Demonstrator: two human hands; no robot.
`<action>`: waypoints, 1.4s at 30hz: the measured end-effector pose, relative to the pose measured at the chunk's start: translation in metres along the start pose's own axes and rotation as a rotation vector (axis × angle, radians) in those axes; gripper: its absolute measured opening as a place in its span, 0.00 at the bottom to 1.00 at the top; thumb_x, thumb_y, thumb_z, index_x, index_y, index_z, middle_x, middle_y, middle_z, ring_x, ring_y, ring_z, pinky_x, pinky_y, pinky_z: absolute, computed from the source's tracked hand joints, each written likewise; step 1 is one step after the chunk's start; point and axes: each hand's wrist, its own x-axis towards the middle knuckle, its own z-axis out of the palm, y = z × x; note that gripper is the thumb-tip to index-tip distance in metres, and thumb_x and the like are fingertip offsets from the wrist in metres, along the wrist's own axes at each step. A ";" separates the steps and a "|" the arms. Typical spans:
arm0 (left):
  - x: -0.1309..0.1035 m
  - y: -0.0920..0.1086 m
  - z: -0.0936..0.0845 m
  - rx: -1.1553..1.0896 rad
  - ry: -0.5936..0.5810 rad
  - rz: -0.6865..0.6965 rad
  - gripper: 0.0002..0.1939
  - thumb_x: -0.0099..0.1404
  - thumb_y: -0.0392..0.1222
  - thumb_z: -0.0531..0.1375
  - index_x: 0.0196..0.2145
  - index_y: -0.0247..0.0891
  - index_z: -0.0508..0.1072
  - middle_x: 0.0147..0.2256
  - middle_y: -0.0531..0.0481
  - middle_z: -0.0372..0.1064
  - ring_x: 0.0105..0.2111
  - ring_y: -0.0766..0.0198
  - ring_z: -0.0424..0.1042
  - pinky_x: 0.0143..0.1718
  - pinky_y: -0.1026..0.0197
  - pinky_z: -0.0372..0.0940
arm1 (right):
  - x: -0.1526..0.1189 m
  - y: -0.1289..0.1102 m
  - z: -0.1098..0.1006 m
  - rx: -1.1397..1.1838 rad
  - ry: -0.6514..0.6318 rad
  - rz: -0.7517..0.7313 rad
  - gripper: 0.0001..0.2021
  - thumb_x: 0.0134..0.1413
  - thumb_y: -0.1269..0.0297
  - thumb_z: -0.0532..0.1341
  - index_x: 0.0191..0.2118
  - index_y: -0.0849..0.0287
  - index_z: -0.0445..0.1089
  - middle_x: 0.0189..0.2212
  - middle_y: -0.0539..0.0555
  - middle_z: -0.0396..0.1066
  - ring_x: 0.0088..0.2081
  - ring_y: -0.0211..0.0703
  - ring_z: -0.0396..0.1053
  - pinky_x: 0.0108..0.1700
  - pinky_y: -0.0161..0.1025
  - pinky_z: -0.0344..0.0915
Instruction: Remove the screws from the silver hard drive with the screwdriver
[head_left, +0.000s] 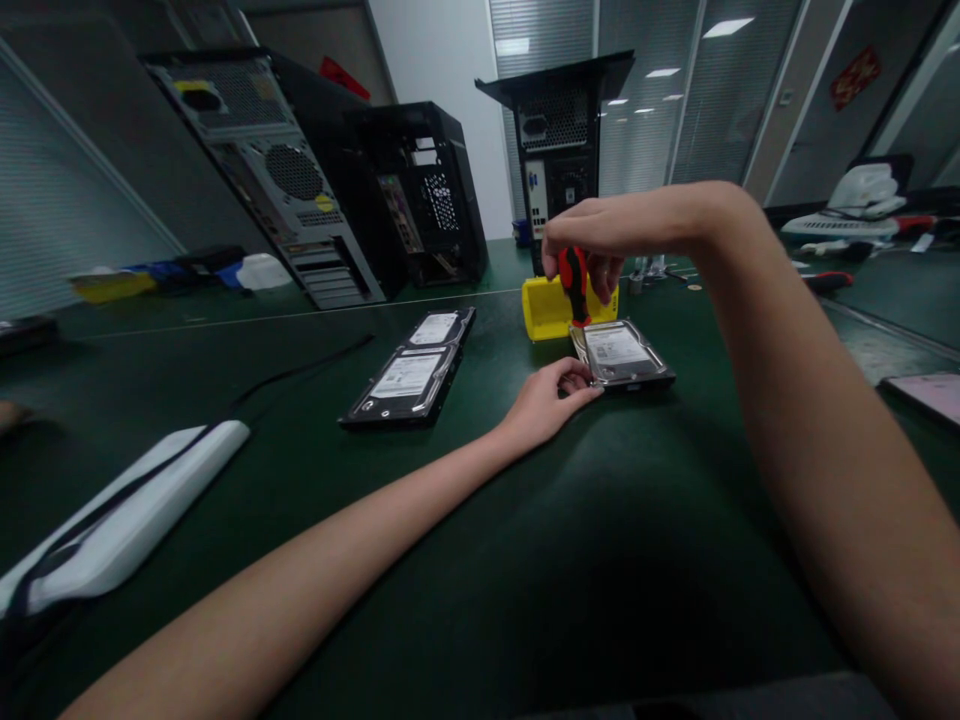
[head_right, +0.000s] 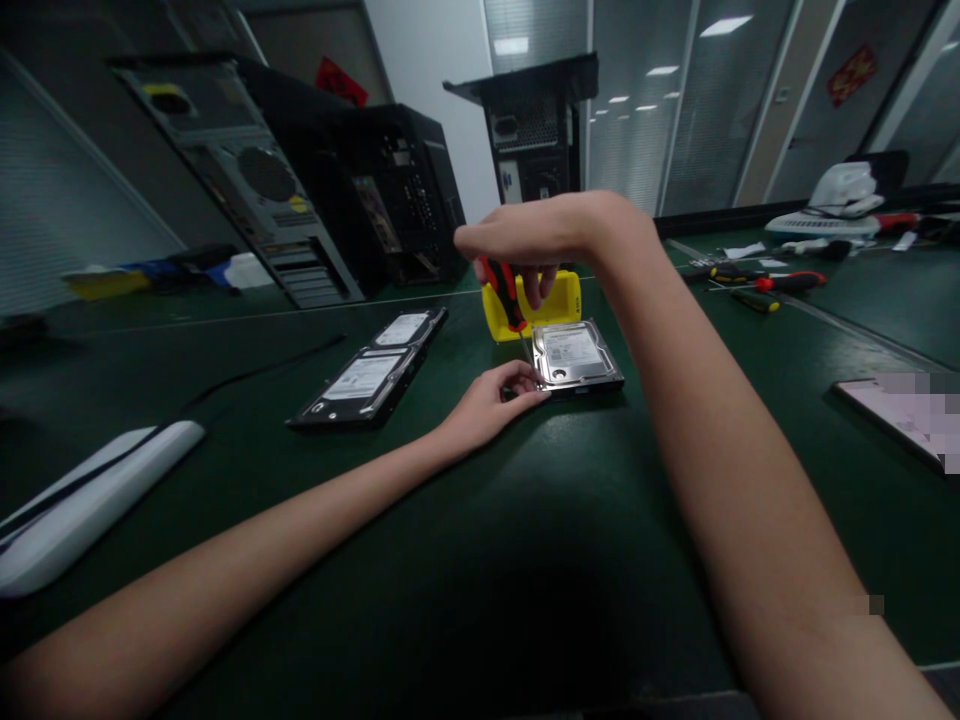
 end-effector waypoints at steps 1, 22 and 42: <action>0.000 0.000 0.000 0.001 0.003 -0.001 0.17 0.62 0.48 0.58 0.43 0.34 0.69 0.35 0.48 0.69 0.34 0.64 0.67 0.35 0.62 0.62 | 0.000 -0.001 0.000 -0.001 -0.003 -0.011 0.17 0.64 0.59 0.44 0.41 0.63 0.66 0.32 0.56 0.70 0.26 0.31 0.67 0.25 0.26 0.61; 0.000 -0.001 0.000 -0.001 0.002 0.022 0.18 0.62 0.50 0.58 0.43 0.34 0.69 0.34 0.49 0.68 0.33 0.63 0.68 0.35 0.62 0.62 | 0.010 0.006 0.003 0.015 0.055 -0.029 0.18 0.60 0.53 0.53 0.42 0.63 0.71 0.28 0.54 0.71 0.29 0.35 0.72 0.29 0.29 0.67; 0.000 -0.001 0.000 -0.014 0.007 0.018 0.16 0.62 0.48 0.58 0.42 0.34 0.70 0.33 0.49 0.68 0.33 0.65 0.67 0.35 0.63 0.61 | 0.015 0.021 0.001 -0.061 0.130 -0.093 0.16 0.59 0.56 0.56 0.47 0.60 0.70 0.32 0.53 0.71 0.30 0.34 0.71 0.29 0.27 0.65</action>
